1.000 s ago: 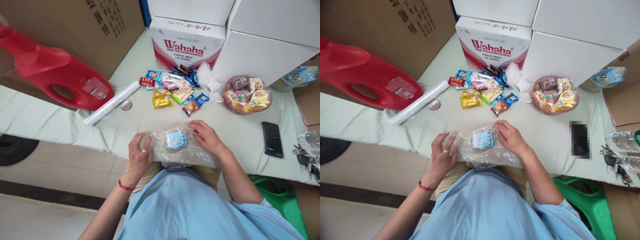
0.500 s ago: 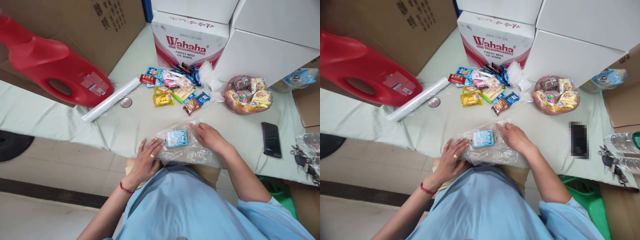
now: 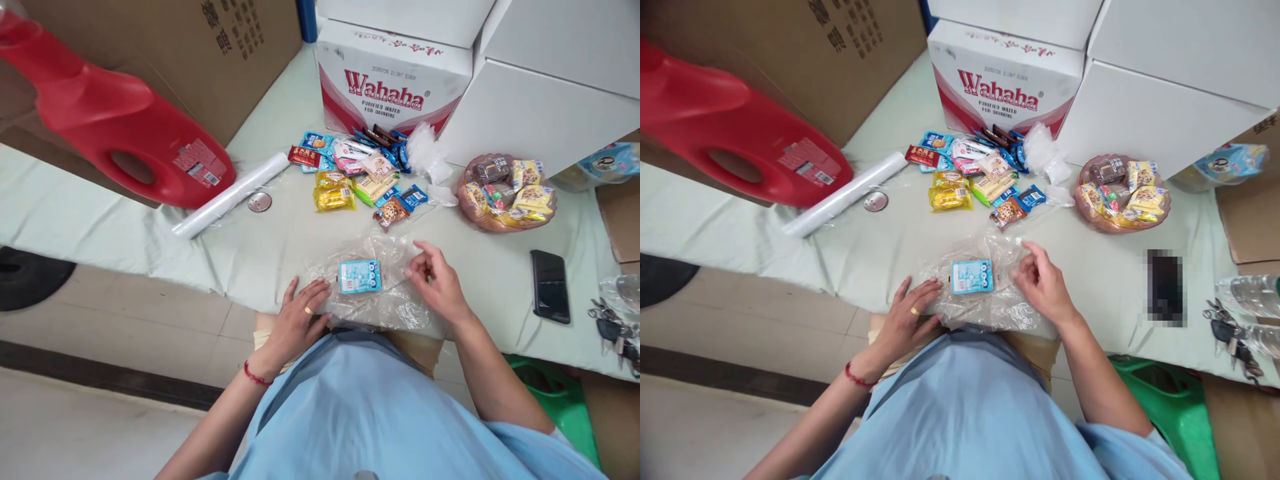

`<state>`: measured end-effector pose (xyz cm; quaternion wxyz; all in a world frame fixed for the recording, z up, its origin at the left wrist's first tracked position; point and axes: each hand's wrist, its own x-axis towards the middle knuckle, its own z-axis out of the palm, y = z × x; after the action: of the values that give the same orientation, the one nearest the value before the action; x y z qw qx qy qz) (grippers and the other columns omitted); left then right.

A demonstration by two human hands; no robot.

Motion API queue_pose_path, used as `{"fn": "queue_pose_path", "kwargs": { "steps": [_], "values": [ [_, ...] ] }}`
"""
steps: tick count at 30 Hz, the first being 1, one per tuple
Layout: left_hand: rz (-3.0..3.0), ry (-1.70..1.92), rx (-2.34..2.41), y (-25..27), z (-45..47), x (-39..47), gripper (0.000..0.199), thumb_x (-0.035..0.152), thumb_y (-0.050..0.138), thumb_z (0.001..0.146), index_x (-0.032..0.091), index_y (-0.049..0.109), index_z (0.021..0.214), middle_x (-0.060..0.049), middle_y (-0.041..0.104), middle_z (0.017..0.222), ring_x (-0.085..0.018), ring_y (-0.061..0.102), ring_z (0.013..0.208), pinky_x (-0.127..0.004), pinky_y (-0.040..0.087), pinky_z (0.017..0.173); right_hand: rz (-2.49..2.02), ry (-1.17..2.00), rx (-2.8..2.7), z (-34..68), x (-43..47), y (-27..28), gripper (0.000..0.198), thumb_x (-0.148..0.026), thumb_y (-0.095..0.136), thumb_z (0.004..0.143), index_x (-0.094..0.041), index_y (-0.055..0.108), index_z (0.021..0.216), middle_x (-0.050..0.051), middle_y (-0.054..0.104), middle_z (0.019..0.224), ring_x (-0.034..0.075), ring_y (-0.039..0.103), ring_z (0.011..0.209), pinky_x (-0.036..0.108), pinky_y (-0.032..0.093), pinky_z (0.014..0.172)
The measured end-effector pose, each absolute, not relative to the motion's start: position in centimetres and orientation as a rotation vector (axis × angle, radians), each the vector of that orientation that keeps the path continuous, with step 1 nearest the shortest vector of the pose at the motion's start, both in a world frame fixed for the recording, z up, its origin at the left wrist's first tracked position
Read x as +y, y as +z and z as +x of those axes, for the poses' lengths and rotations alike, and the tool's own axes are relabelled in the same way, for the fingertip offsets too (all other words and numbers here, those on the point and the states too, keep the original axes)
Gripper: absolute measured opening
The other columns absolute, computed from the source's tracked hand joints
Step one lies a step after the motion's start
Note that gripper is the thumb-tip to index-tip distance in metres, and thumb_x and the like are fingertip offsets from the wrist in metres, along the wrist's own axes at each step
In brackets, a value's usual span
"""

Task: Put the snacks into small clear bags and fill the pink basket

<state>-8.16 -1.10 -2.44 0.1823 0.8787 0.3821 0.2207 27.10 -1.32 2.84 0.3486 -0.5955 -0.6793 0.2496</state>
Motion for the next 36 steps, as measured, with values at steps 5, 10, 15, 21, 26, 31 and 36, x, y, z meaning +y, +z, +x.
{"fn": "queue_pose_path", "kwargs": {
  "steps": [5, 10, 15, 21, 26, 31, 36],
  "values": [
    [2.259, 0.747, 1.144, -2.6, -7.8, 0.1, 0.015, 0.023, 0.051, 0.106, 0.025, 0.065, 0.112, -0.006, 0.079, 0.125, -0.023, 0.069, 0.130, -0.055, 0.035, 0.126, -1.376, 0.476, -2.216, 26.9, -8.1, 0.8, 0.071, -0.052, 0.076, 0.094, -0.026, 0.050, 0.154, 0.017, 0.060, 0.146, 0.037, 0.055, 0.135, 0.060, 0.051, 0.111],
    [2.287, 0.810, 1.108, -2.6, -7.5, 0.7, 0.010, 0.031, 0.064, 0.101, 0.025, 0.067, 0.109, -0.007, 0.079, 0.124, -0.025, 0.070, 0.129, -0.057, 0.039, 0.124, -1.371, 0.413, -2.146, 26.6, -9.3, -0.3, 0.021, -0.019, 0.067, 0.099, -0.025, 0.071, 0.119, 0.014, 0.065, 0.136, 0.033, 0.057, 0.129, 0.055, 0.056, 0.104],
    [2.244, 0.920, 1.161, -2.3, -7.2, 0.6, 0.008, 0.025, 0.061, 0.102, 0.025, 0.067, 0.097, -0.004, 0.080, 0.114, -0.024, 0.067, 0.130, -0.056, 0.042, 0.122, -1.235, 0.460, -2.090, 27.4, -5.9, 2.6, 0.015, -0.017, 0.063, 0.101, -0.024, 0.074, 0.106, 0.012, 0.071, 0.121, 0.027, 0.064, 0.113, 0.046, 0.058, 0.094],
    [2.031, 0.962, 1.395, -2.7, -6.4, 1.4, 0.025, 0.034, 0.052, 0.107, 0.025, 0.068, 0.089, -0.002, 0.079, 0.094, -0.026, 0.069, 0.125, -0.056, 0.043, 0.120, -1.300, 0.797, -2.123, 28.1, 0.5, 4.7, 0.023, -0.033, 0.054, 0.107, -0.021, 0.074, 0.102, 0.007, 0.075, 0.094, 0.019, 0.068, 0.084, 0.031, 0.053, 0.078],
    [1.782, 1.033, 1.589, -2.3, -6.4, 1.5, 0.031, 0.042, 0.046, 0.109, 0.022, 0.068, 0.104, -0.009, 0.075, 0.109, -0.026, 0.069, 0.121, -0.049, 0.054, 0.107, -1.604, 1.094, -1.997, 27.8, 4.6, 3.0, 0.032, -0.044, 0.054, 0.099, -0.019, 0.072, 0.091, 0.001, 0.066, 0.071, 0.016, 0.055, 0.064, 0.028, 0.039, 0.063],
    [2.096, 1.251, 1.497, -2.1, -6.9, -0.5, 0.054, 0.046, 0.072, 0.095, 0.023, 0.052, 0.140, -0.015, 0.061, 0.137, -0.032, 0.057, 0.138, -0.055, 0.048, 0.116, -1.729, 1.184, -1.874, 27.3, 5.4, 1.5, 0.037, -0.052, 0.055, 0.091, -0.019, 0.071, 0.087, 0.000, 0.061, 0.068, 0.015, 0.048, 0.062, 0.028, 0.035, 0.062],
    [2.369, 1.076, 1.467, -3.3, -6.3, -1.2, 0.056, 0.041, 0.079, 0.090, 0.023, 0.056, 0.138, -0.016, 0.065, 0.138, -0.035, 0.057, 0.141, -0.064, 0.035, 0.125, -1.755, 1.210, -1.824, 27.4, 5.3, 1.2, 0.040, -0.056, 0.058, 0.088, -0.019, 0.072, 0.088, 0.000, 0.061, 0.069, 0.015, 0.047, 0.063, 0.028, 0.035, 0.061]
  ]
}}
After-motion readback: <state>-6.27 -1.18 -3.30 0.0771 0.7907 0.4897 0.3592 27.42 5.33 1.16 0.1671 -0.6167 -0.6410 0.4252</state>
